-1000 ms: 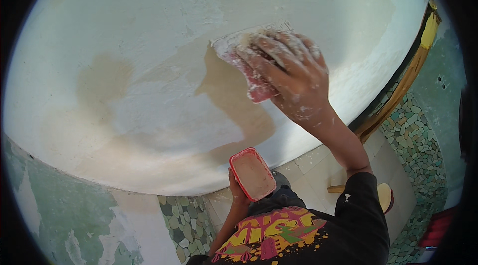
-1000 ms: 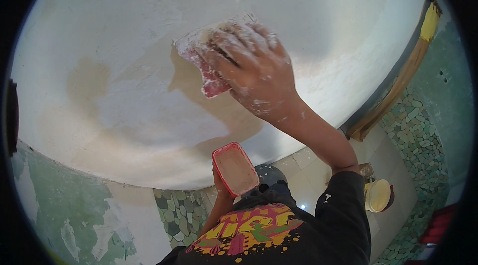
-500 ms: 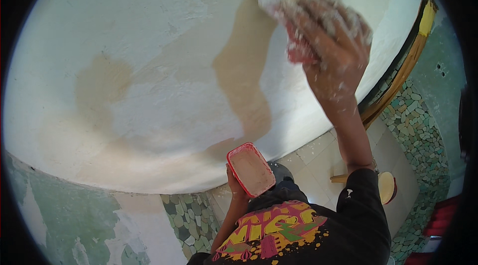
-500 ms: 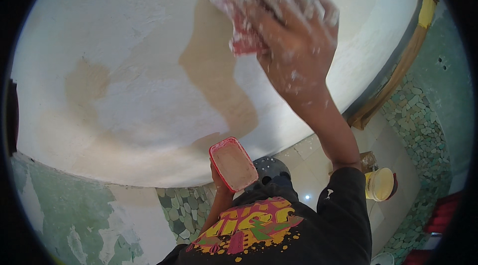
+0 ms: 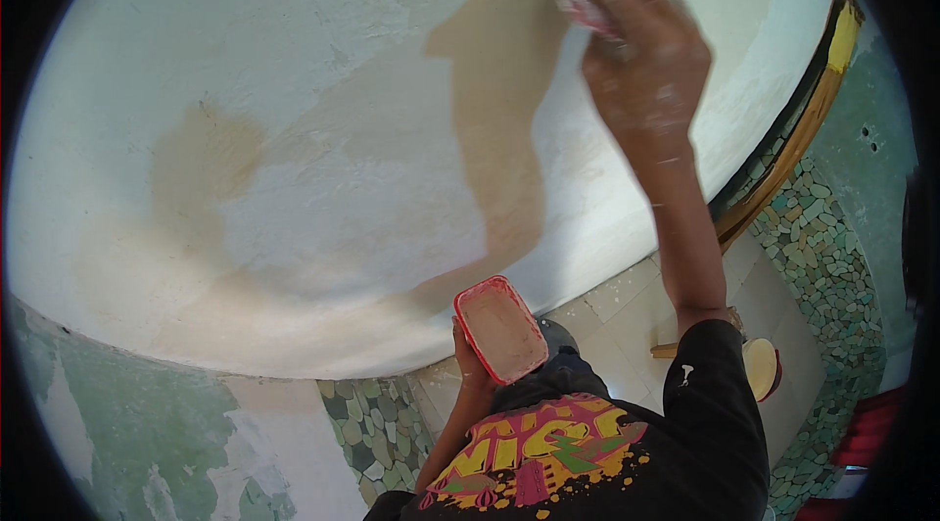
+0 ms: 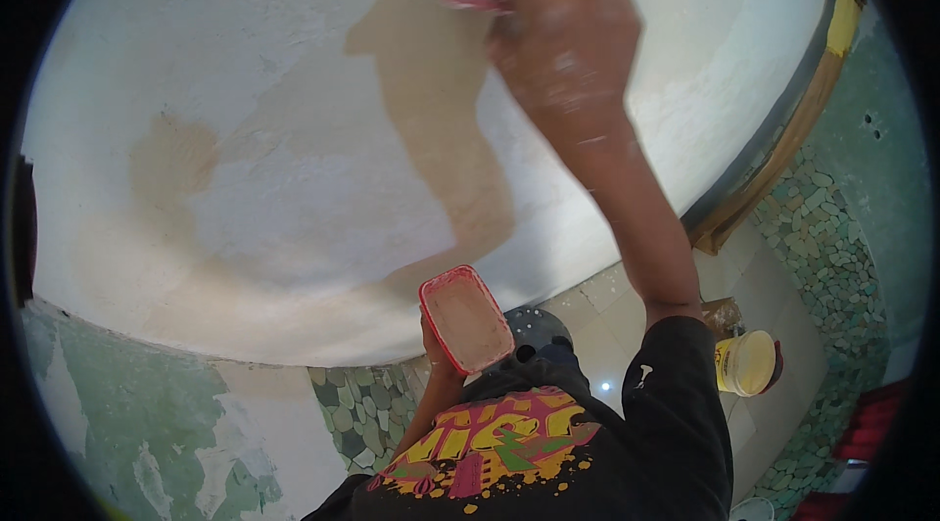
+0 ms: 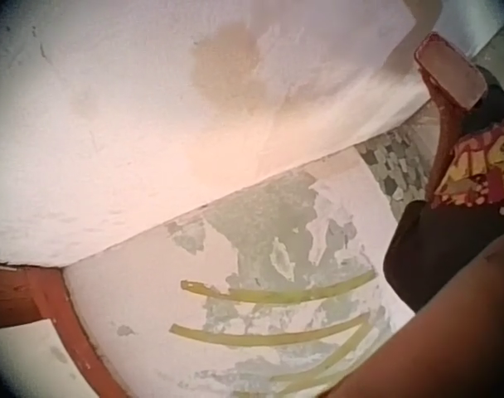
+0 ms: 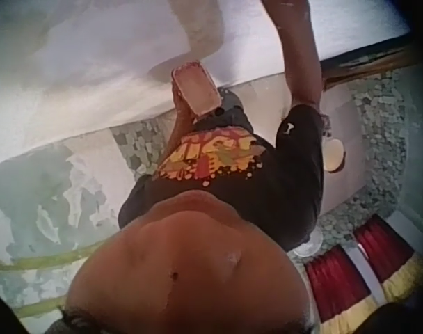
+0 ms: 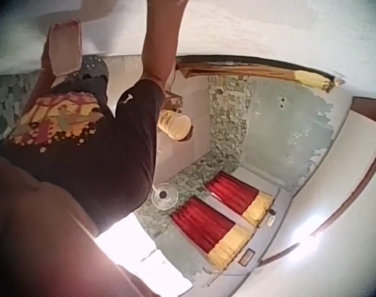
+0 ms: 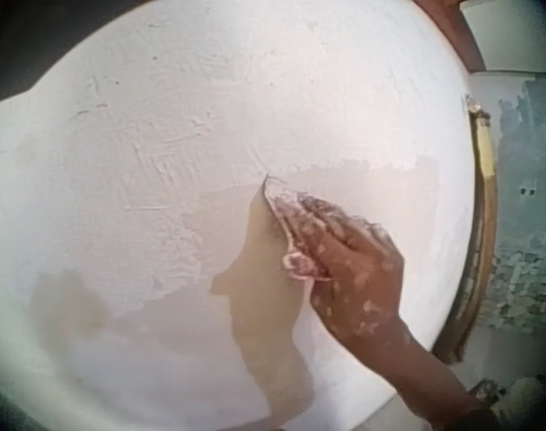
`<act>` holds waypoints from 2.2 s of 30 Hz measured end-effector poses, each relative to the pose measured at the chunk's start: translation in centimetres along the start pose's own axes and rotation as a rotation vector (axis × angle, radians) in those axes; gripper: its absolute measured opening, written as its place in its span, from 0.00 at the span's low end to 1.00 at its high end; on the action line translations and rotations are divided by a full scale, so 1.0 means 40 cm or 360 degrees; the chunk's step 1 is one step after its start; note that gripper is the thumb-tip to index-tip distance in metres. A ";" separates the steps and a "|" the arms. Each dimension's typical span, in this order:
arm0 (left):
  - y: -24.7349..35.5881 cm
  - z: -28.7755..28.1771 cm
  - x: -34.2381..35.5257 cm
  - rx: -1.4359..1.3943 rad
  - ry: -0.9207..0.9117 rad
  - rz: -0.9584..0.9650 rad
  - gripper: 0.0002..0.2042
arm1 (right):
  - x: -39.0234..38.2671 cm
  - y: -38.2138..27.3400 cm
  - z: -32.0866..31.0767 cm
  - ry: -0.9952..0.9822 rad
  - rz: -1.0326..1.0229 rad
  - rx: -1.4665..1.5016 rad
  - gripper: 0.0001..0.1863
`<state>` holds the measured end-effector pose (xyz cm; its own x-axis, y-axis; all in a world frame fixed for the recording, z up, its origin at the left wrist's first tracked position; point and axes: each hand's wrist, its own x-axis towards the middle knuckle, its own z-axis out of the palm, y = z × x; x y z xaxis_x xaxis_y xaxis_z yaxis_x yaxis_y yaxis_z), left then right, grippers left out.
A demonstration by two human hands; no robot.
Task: The recorder uses a putty knife to apply and smooth plaster onto a wall from a plastic container.
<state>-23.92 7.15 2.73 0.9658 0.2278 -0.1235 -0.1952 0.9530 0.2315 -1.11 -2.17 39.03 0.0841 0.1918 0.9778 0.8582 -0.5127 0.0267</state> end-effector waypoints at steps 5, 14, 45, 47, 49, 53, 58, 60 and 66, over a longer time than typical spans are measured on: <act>0.007 -0.003 0.006 0.0049 0.0018 -0.0011 0.38 | -0.076 -0.178 0.049 -0.0103 -0.0243 0.0039 0.32; -0.011 -0.004 -0.002 0.0039 0.0067 0.0002 0.38 | 0.018 -0.009 -0.003 0.0163 0.0113 0.0289 0.29; 0.003 -0.036 0.002 0.0101 0.0198 -0.0027 0.39 | 0.028 -0.184 0.141 0.0181 -0.0553 0.0105 0.23; 0.004 -0.006 -0.006 0.0064 0.0149 -0.0019 0.39 | 0.011 -0.184 0.128 0.0097 -0.0503 0.0173 0.23; 0.009 0.005 -0.007 0.0027 0.0100 -0.0018 0.39 | -0.006 -0.194 0.117 0.0052 -0.0504 0.0178 0.23; 0.017 0.006 -0.012 -0.0024 0.0015 -0.0030 0.40 | -0.078 -0.214 0.064 -0.0267 -0.0518 0.0100 0.22; 0.004 -0.003 -0.030 -0.0049 -0.0025 0.0011 0.40 | 0.034 -0.200 0.004 0.0018 -0.0463 0.0191 0.22; -0.014 -0.018 -0.019 -0.0021 -0.0017 -0.0028 0.40 | 0.099 -0.174 0.024 -0.0034 -0.0404 0.0148 0.22; -0.032 -0.057 -0.042 0.0000 0.0170 -0.0030 0.39 | -0.048 -0.259 0.071 -0.0306 -0.0420 0.0326 0.28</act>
<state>-25.69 6.01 0.43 0.9456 0.2301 -0.2300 -0.1774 0.9573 0.2285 -8.70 5.16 36.29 -0.0764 0.4584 0.8855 0.9447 -0.2509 0.2113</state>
